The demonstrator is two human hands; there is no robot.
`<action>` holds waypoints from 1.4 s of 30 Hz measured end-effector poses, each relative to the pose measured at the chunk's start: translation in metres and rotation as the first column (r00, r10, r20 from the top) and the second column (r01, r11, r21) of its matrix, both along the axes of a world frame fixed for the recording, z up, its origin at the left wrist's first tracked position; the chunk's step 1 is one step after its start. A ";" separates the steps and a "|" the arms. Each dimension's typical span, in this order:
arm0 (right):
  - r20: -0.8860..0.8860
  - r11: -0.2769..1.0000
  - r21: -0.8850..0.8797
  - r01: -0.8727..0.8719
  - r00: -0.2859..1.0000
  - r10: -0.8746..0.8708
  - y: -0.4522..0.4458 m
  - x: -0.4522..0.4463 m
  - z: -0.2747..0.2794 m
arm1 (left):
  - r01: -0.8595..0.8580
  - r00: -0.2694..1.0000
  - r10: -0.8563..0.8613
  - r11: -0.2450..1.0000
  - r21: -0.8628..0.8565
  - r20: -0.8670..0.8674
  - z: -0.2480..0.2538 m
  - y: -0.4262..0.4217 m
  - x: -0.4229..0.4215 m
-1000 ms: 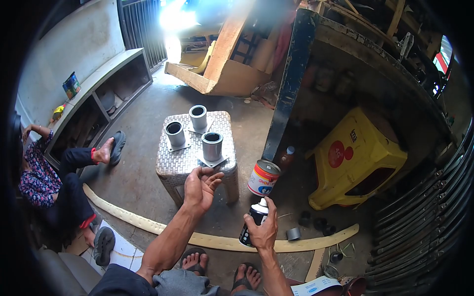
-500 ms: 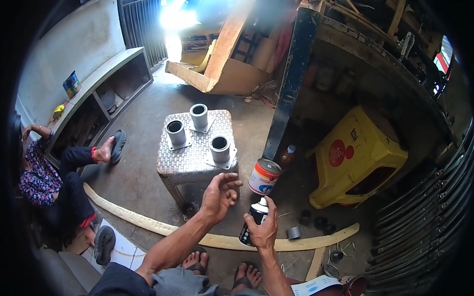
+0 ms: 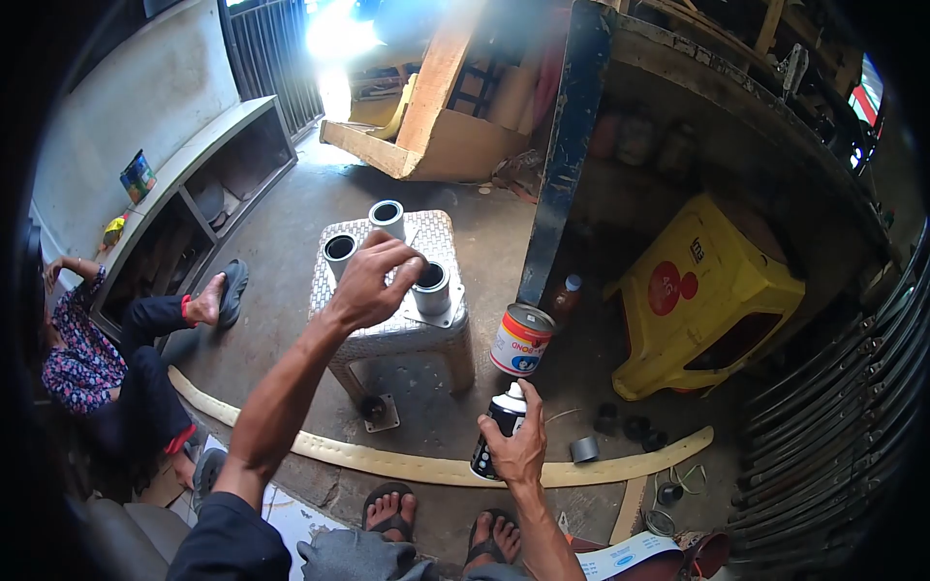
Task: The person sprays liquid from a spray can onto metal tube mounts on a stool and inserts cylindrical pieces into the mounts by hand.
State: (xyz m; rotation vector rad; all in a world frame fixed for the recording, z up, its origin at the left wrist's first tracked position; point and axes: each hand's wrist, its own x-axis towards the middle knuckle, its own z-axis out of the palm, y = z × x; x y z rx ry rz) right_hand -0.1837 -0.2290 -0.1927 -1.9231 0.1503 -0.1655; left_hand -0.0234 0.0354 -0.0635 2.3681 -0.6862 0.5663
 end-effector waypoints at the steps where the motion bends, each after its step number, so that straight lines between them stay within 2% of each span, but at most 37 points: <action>1: -0.001 1.000 0.003 0.002 1.000 -0.002 0.001 -0.001 0.000 | -0.006 0.997 0.020 0.983 0.182 -0.074 0.011 -0.003 0.006; 2: -0.002 1.000 0.000 0.002 1.000 -0.002 0.001 -0.001 0.000 | 0.000 0.988 0.055 0.934 0.358 -0.142 0.021 -0.008 0.010; 4: 0.005 1.000 0.002 -0.014 1.000 0.014 0.002 0.002 -0.002 | 0.104 0.982 -0.027 0.902 0.420 -0.185 0.022 -0.012 0.028; 5: 0.049 1.000 -0.026 -0.015 0.999 0.016 0.002 0.002 -0.006 | 0.184 0.956 -0.033 0.842 0.507 -0.292 0.026 -0.014 0.039; 6: 0.091 0.998 -0.055 -0.012 0.996 0.017 0.002 0.002 -0.010 | 0.186 0.966 -0.071 0.857 0.481 -0.248 0.024 -0.014 0.040; 8: 0.112 0.997 -0.078 -0.015 0.993 0.024 0.001 0.003 -0.014 | 0.217 0.939 -0.026 0.819 0.531 -0.343 0.018 -0.018 0.043; 9: 0.120 0.996 -0.088 -0.008 0.993 0.018 0.001 0.003 -0.014 | 0.206 0.895 0.070 0.811 0.547 -0.441 0.021 -0.020 0.046; 10: 0.120 0.995 -0.096 -0.001 0.993 0.013 0.001 0.001 -0.014 | 0.184 0.907 0.050 0.846 0.500 -0.419 0.023 -0.017 0.047; 12: 0.060 1.000 -0.027 -0.006 0.998 0.007 0.004 0.003 -0.013 | 0.212 0.853 0.090 0.840 0.499 -0.514 0.035 -0.013 0.047; 14: 0.063 1.000 0.006 -0.009 0.998 0.008 0.010 0.004 -0.012 | 0.198 0.871 0.090 0.835 0.513 -0.483 0.034 -0.003 0.040; 15: -0.009 0.994 0.102 -0.023 1.000 0.024 0.015 0.004 -0.003 | 0.170 0.845 0.152 0.831 0.529 -0.512 0.042 0.000 0.034; 16: -0.014 0.993 0.121 -0.010 1.000 0.012 0.020 0.007 -0.001 | 0.150 0.814 0.210 0.824 0.547 -0.541 0.046 0.004 0.029; 18: 0.171 0.998 0.017 -0.053 0.984 0.049 0.030 0.014 0.005 | 0.101 0.776 0.259 0.849 0.518 -0.575 0.037 0.014 0.024; 19: 0.210 0.999 0.022 -0.044 0.977 0.039 0.034 0.019 0.013 | 0.091 0.769 0.254 0.864 0.494 -0.587 0.034 0.020 0.022; 20: 0.329 0.999 0.029 -0.017 0.944 0.007 0.039 0.026 0.016 | 0.071 0.761 0.257 0.880 0.470 -0.596 0.044 0.021 0.015; 22: 0.489 0.993 0.067 0.099 0.864 -0.120 0.048 0.040 0.027 | -0.029 0.725 0.383 0.848 0.530 -0.573 0.047 0.025 0.012; 23: 0.527 0.987 0.074 0.146 0.834 -0.163 0.052 0.047 0.029 | -0.085 0.748 0.387 0.862 0.500 -0.540 0.035 0.039 0.017; 24: 0.566 0.978 0.085 0.193 0.798 -0.206 0.054 0.055 0.029 | -0.120 0.844 0.250 0.950 0.288 -0.475 0.039 0.042 0.007; 25: 0.574 0.967 0.129 0.221 0.778 -0.255 0.057 0.061 0.027 | -0.148 0.852 0.240 0.963 0.226 -0.466 0.052 0.043 -0.001; 27: 0.555 0.959 0.139 0.249 0.782 -0.283 0.064 0.069 0.019 | -0.256 0.909 0.248 0.966 0.020 -0.335 0.077 0.033 -0.040; 28: 0.549 0.956 0.127 0.265 0.784 -0.290 0.068 0.070 0.015 | -0.306 0.918 0.269 0.947 -0.092 -0.291 0.082 0.035 -0.058; 29: 0.540 0.954 0.148 0.261 0.787 -0.298 0.078 0.069 0.012 | -0.279 0.945 0.225 0.933 -0.229 -0.236 0.086 0.032 -0.077; 30: 0.507 0.965 0.160 0.206 0.822 -0.259 0.089 0.064 0.011 | -0.292 0.952 0.234 0.890 -0.350 -0.198 0.085 0.032 -0.096; 31: 0.573 0.978 0.100 0.181 0.793 -0.205 0.105 0.061 0.001 | -0.303 0.952 0.284 0.831 -0.467 -0.112 0.079 0.025 -0.115; 32: 0.594 0.988 0.125 0.088 0.791 -0.145 0.121 0.052 0.006 | -0.297 0.954 0.276 0.838 -0.457 -0.115 0.078 0.021 -0.129; 34: 0.611 0.995 0.097 0.006 0.789 -0.064 0.155 0.039 0.006 | -0.237 0.968 0.230 0.732 -0.639 -0.095 0.078 0.018 -0.149; 35: 0.579 0.995 0.082 -0.057 0.815 -0.002 0.166 0.031 0.006 | -0.242 0.968 0.230 0.735 -0.634 -0.103 0.076 0.017 -0.156; 36: 0.554 0.991 0.068 -0.120 0.830 0.062 0.172 0.028 0.006 | -0.271 0.957 0.269 0.685 -0.676 -0.112 0.075 0.016 -0.160; 37: 0.561 0.990 0.068 -0.120 0.825 0.061 0.173 0.030 0.006 | -0.294 0.945 0.307 0.632 -0.717 -0.117 0.076 0.017 -0.162; 40: 0.575 0.993 0.009 -0.116 0.813 0.090 0.173 0.031 0.009 | -0.283 0.952 0.287 0.681 -0.675 -0.109 0.071 0.026 -0.170; 42: 0.483 0.999 0.032 -0.005 0.876 -0.012 0.160 0.042 0.010 | -0.236 0.966 0.244 0.675 -0.699 -0.091 0.065 0.023 -0.166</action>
